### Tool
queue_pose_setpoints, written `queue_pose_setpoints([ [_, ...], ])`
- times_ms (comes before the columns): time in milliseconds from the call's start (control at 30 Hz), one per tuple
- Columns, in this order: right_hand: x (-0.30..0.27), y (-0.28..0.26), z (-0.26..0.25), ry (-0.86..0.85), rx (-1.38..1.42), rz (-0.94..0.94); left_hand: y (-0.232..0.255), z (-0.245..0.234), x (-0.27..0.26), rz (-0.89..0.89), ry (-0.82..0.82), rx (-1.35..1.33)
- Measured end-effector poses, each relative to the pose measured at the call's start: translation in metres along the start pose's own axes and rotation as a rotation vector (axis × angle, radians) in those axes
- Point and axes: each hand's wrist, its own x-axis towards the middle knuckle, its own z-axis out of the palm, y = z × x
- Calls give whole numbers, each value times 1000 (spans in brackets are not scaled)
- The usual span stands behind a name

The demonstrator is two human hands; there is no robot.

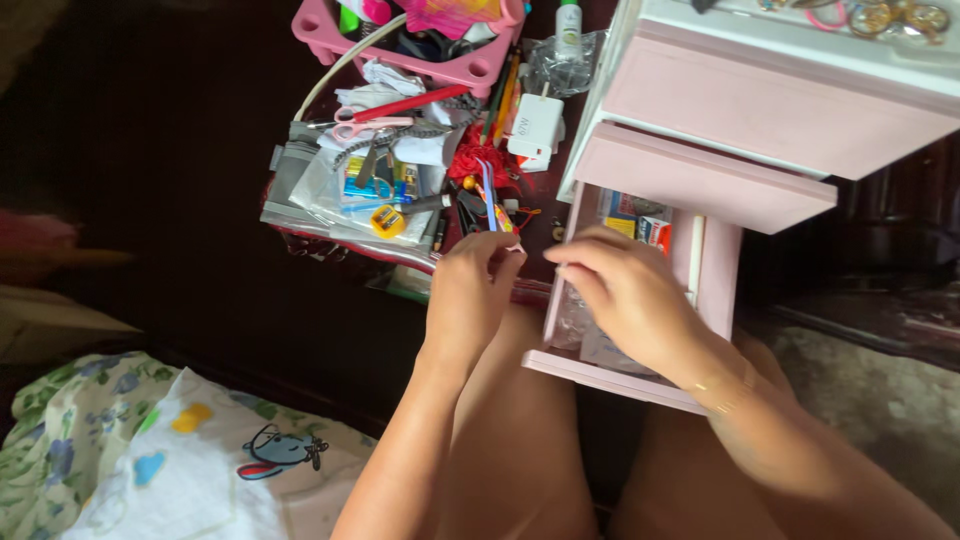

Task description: The person sits on a bed and wipes the inside of a pink drawer with a cloth. They then pick up watches, earrings, rings, and other jewelry from a tray one at a time and place them into the drawer, arranging the items inside.

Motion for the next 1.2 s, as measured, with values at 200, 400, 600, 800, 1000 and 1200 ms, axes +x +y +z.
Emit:
queue_pose_setpoints([
  [200, 51, 17, 49, -16, -135, -67, -30, 4, 18, 37, 127, 82],
  [400, 100, 58, 87, 47, -338, 71, -42, 30, 80, 138, 274, 48],
  [600, 126, 86, 97, -41, -401, 232, -45, 35, 109, -70, 151, 88],
  [800, 135, 90, 101, -27, -387, 306, -51, 40, 102, -99, 146, 94],
  [1000, 132, 83, 98, 94, -284, 393, -57, 47, 96, -36, 149, 128],
  [1200, 128, 84, 102, 313, -264, 205, -63, 58, 97, 48, 116, 379],
])
